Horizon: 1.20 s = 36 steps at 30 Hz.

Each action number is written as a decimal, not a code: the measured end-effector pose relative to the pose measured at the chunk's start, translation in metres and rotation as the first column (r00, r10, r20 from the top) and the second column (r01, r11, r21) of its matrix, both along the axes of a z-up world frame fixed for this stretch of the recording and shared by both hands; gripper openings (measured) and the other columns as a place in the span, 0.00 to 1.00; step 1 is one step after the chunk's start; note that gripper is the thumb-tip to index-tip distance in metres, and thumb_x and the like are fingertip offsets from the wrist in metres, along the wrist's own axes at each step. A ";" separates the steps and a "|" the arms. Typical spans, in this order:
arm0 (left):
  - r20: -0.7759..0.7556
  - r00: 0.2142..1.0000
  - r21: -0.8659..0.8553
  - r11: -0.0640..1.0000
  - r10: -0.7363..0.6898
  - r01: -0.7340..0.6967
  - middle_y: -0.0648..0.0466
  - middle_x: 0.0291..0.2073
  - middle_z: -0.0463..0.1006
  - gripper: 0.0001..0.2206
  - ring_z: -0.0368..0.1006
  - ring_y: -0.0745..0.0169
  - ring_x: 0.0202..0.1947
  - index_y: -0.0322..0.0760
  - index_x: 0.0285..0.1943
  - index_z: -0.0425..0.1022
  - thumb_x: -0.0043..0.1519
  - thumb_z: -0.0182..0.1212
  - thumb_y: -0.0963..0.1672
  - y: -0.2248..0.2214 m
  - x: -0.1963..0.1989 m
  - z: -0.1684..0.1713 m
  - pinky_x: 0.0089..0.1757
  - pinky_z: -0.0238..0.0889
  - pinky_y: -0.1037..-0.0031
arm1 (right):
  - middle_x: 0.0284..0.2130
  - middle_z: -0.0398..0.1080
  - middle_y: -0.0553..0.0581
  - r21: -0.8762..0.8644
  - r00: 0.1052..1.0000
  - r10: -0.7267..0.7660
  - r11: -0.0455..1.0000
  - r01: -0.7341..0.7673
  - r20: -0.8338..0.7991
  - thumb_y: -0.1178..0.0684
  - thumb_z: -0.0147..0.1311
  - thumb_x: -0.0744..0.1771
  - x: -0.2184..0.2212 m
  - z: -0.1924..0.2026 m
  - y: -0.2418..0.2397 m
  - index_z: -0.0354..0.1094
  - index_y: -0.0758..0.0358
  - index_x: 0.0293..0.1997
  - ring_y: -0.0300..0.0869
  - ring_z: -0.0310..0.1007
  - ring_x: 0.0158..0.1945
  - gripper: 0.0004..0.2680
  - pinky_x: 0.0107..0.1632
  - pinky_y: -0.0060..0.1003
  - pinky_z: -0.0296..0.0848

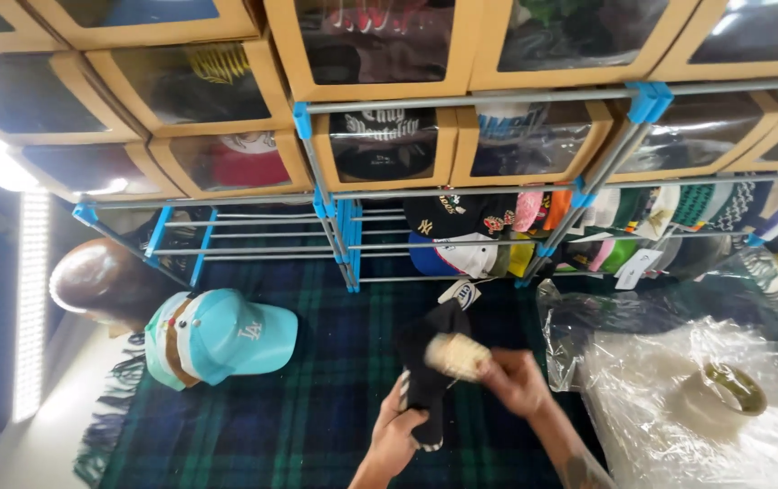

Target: Brushing dust off baseball caps and placing them into individual plastic bags for storage or shipping.

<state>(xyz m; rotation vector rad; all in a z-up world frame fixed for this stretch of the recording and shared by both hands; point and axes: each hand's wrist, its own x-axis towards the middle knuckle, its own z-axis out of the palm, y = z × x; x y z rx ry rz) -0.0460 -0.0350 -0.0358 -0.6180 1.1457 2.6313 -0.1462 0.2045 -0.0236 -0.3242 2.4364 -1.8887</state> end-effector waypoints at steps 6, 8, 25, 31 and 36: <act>0.034 0.996 0.039 0.996 0.081 -0.083 0.37 0.50 0.82 0.37 0.78 0.44 0.46 0.34 0.75 0.66 0.50 0.51 0.30 0.007 0.008 0.018 0.43 0.73 0.62 | 0.23 0.69 0.44 0.038 0.994 0.037 0.999 -0.034 -0.102 0.44 0.61 0.65 -0.025 -0.031 0.020 0.80 0.65 0.30 0.31 0.59 0.29 0.13 0.27 0.33 0.60; -0.014 1.000 0.047 0.999 0.018 -0.017 0.40 0.47 0.82 0.36 0.78 0.49 0.42 0.36 0.75 0.65 0.52 0.51 0.30 0.006 0.010 0.017 0.39 0.71 0.64 | 0.21 0.60 0.41 0.076 0.997 -0.033 0.996 0.038 -0.064 0.44 0.60 0.66 -0.023 -0.026 0.020 0.72 0.59 0.22 0.31 0.54 0.27 0.14 0.26 0.34 0.56; -0.093 0.993 -0.371 0.928 -0.074 0.035 0.48 0.38 0.77 0.25 0.71 0.61 0.34 0.32 0.61 0.73 0.51 0.53 0.35 0.012 -0.009 -0.001 0.32 0.64 0.73 | 0.16 0.52 0.44 0.072 0.948 0.085 0.995 -0.066 -0.308 0.40 0.57 0.67 0.009 -0.014 -0.036 0.55 0.55 0.18 0.33 0.50 0.22 0.19 0.24 0.37 0.48; -0.223 0.973 -0.331 0.943 -0.067 -0.011 0.49 0.54 0.80 0.32 0.74 0.62 0.52 0.34 0.69 0.67 0.50 0.54 0.34 0.011 -0.019 -0.040 0.51 0.66 0.73 | 0.17 0.57 0.43 0.204 0.962 0.059 0.979 -0.003 -0.267 0.40 0.61 0.66 0.013 -0.002 -0.042 0.59 0.52 0.18 0.31 0.53 0.24 0.18 0.25 0.38 0.52; 0.102 0.981 -0.074 0.984 0.167 -0.160 0.40 0.58 0.75 0.40 0.73 0.53 0.53 0.43 0.81 0.52 0.56 0.55 0.31 -0.004 -0.011 0.007 0.49 0.68 0.68 | 0.16 0.50 0.44 0.147 0.935 0.246 0.966 -0.214 -0.255 0.40 0.56 0.69 0.039 -0.041 -0.037 0.54 0.56 0.19 0.32 0.49 0.21 0.20 0.23 0.38 0.48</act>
